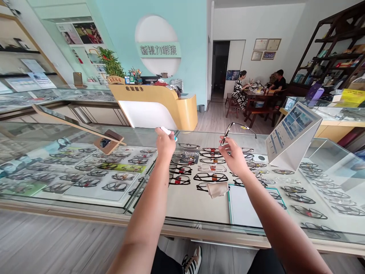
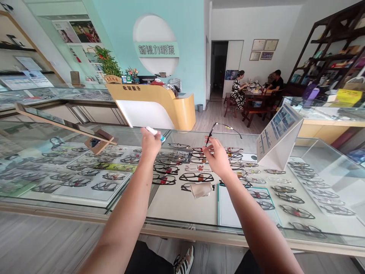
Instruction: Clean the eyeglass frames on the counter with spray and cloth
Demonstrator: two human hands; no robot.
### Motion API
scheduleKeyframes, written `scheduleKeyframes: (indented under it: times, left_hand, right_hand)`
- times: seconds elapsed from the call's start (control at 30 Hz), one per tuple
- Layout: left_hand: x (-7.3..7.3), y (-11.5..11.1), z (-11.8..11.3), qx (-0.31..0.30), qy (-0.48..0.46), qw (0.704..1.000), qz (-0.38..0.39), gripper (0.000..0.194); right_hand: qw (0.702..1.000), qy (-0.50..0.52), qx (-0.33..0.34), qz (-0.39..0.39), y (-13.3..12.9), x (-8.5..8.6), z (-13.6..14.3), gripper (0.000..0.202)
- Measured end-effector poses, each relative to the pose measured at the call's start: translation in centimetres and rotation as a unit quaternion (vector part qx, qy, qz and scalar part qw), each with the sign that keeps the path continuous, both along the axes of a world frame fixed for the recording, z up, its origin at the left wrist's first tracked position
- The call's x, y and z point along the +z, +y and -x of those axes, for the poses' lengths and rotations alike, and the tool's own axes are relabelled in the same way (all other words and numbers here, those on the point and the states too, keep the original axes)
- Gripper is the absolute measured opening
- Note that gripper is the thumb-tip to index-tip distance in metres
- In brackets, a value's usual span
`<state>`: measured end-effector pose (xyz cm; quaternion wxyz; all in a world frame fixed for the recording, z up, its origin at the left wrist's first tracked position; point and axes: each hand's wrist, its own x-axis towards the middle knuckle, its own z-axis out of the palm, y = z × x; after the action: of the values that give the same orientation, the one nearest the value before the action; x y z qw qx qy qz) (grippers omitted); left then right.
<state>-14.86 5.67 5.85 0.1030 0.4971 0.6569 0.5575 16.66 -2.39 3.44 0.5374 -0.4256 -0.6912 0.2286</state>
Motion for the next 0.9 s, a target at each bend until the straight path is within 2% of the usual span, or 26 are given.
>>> scheduleKeyframes:
  times: [0.03, 0.1, 0.17, 0.27, 0.47, 0.53, 0.63, 0.77, 0.9]
  left_hand:
    - [0.3, -0.2, -0.8, -0.06, -0.034, 0.996, -0.058, 0.049]
    - [0.6, -0.7, -2.6, -0.204, -0.131, 0.962, -0.125, 0.051]
    - [0.6, -1.3, -4.6, -0.32, -0.223, 0.913, -0.118, 0.063]
    - [0.3, -2.3, -7.2, -0.421, -0.317, 0.848, -0.061, 0.073]
    - [0.2, -3.9, -9.2, -0.501, -0.405, 0.763, 0.05, 0.047]
    - [0.2, -4.2, -9.4, -0.513, -0.401, 0.757, 0.048, 0.046]
    - [0.0, -4.4, -9.6, -0.522, -0.374, 0.765, 0.044, 0.052]
    - [-0.2, -4.2, -9.4, -0.528, -0.351, 0.769, 0.076, 0.058]
    - [0.2, -4.1, -9.1, -0.535, -0.403, 0.734, 0.114, 0.048]
  right_hand:
    - [1.0, 0.011, 0.002, 0.006, -0.1, 0.1, 0.1, 0.036]
    - [0.999, 0.04, 0.021, 0.025, -0.1, 0.3, 0.1, 0.04]
    - [0.995, 0.071, 0.056, 0.05, -0.2, 0.4, 0.1, 0.046]
    - [0.987, 0.094, 0.109, 0.077, -0.3, 0.7, 0.1, 0.05]
    - [0.976, 0.115, 0.152, 0.103, -0.7, 1.3, -0.1, 0.047]
    - [0.973, 0.124, 0.162, 0.112, -0.8, 1.5, -0.1, 0.044]
    - [0.971, 0.124, 0.166, 0.117, -0.9, 1.6, -0.1, 0.043]
    - [0.971, 0.124, 0.162, 0.125, -1.0, 1.8, -0.1, 0.04]
    - [0.966, 0.127, 0.175, 0.145, -1.3, 1.9, 0.2, 0.041]
